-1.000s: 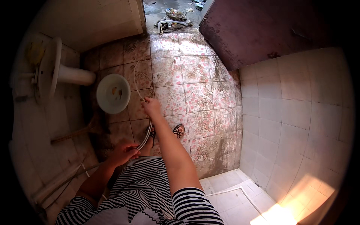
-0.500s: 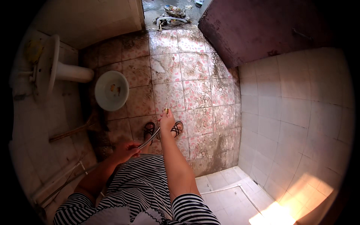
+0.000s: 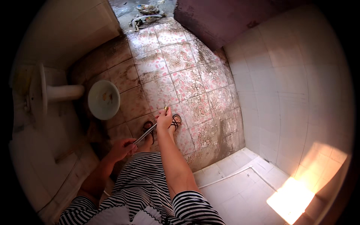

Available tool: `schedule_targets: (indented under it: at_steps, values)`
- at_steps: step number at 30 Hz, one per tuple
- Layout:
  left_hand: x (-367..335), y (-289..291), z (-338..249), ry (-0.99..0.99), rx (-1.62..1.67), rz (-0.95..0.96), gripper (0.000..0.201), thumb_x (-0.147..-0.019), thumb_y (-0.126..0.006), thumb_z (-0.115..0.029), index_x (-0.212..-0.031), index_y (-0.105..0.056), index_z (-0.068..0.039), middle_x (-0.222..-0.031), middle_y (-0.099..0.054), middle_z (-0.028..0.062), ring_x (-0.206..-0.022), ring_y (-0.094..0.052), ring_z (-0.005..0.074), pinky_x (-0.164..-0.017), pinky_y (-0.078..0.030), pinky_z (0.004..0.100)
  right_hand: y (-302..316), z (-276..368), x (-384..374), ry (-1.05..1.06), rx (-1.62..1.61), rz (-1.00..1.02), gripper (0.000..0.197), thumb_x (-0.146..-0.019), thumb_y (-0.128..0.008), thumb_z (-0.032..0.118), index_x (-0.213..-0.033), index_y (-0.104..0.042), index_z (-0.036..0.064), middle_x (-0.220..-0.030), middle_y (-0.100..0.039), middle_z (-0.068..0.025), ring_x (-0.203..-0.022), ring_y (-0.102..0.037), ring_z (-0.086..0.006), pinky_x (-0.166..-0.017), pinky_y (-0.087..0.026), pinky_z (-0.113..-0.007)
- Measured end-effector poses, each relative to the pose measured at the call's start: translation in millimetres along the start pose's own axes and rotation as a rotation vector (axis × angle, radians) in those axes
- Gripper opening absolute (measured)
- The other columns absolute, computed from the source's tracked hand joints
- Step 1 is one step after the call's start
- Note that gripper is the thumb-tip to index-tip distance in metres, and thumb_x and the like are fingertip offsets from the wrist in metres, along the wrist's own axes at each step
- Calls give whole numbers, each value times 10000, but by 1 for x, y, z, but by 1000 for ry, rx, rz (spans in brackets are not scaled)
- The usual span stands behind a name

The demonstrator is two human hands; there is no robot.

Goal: The person uses a broom to scrub a wet tiled floor in a bathroom, while handling a water hose and a bucket.

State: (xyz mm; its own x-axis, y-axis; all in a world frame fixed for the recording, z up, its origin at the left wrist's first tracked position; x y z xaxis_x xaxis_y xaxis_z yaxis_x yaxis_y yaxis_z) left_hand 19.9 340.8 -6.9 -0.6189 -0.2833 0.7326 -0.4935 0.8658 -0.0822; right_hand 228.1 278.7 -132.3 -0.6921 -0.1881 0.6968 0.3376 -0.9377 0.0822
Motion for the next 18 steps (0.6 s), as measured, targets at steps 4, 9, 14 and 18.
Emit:
schedule_targets:
  at_steps: [4,9,14,18]
  values:
    - [-11,-16,-13,-77,-51,51,269,-830,-547,-87,-1074,-557,27,-791,-609,42,-633,-538,68,-588,-452,210,39,7,-5,-15,-299,-181,415,-912,-416,164,-1289,-324,15,-835,-585,-110,-512,-518,-123,-400,-389,-223]
    - [-12,-30,-30,-67,-25,61,270,-821,-558,-45,-1082,-555,23,-797,-608,44,-638,-532,64,-574,-442,198,69,15,-4,-19,-409,-228,317,-915,-431,201,-1176,-450,22,-786,-595,-88,-495,-502,-106,-398,-382,-219]
    - [-14,-39,-42,-19,-17,80,273,-824,-559,-34,-1090,-554,23,-816,-613,42,-647,-529,57,-571,-442,195,84,39,-2,18,-490,-231,343,-908,-458,211,-1194,-445,23,-775,-599,-86,-481,-496,-110,-401,-383,-221]
    - [-10,-51,-74,-109,-83,40,288,-834,-551,-44,-1115,-548,22,-861,-625,50,-649,-520,50,-567,-439,189,91,82,0,149,-495,-166,387,-907,-456,202,-1251,-397,35,-821,-587,-96,-481,-498,-117,-411,-391,-231]
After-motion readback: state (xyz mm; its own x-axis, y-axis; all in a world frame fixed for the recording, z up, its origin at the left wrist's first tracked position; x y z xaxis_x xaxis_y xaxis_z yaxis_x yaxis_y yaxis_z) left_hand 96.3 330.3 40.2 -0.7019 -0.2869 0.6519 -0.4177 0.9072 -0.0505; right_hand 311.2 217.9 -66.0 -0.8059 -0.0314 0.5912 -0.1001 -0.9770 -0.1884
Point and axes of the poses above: each hand's wrist, its own x-axis away from the middle knuckle, its own y-axis out of the back of the hand, z = x × y, the point moved 5 cm from there along -x, towards the middle knuckle
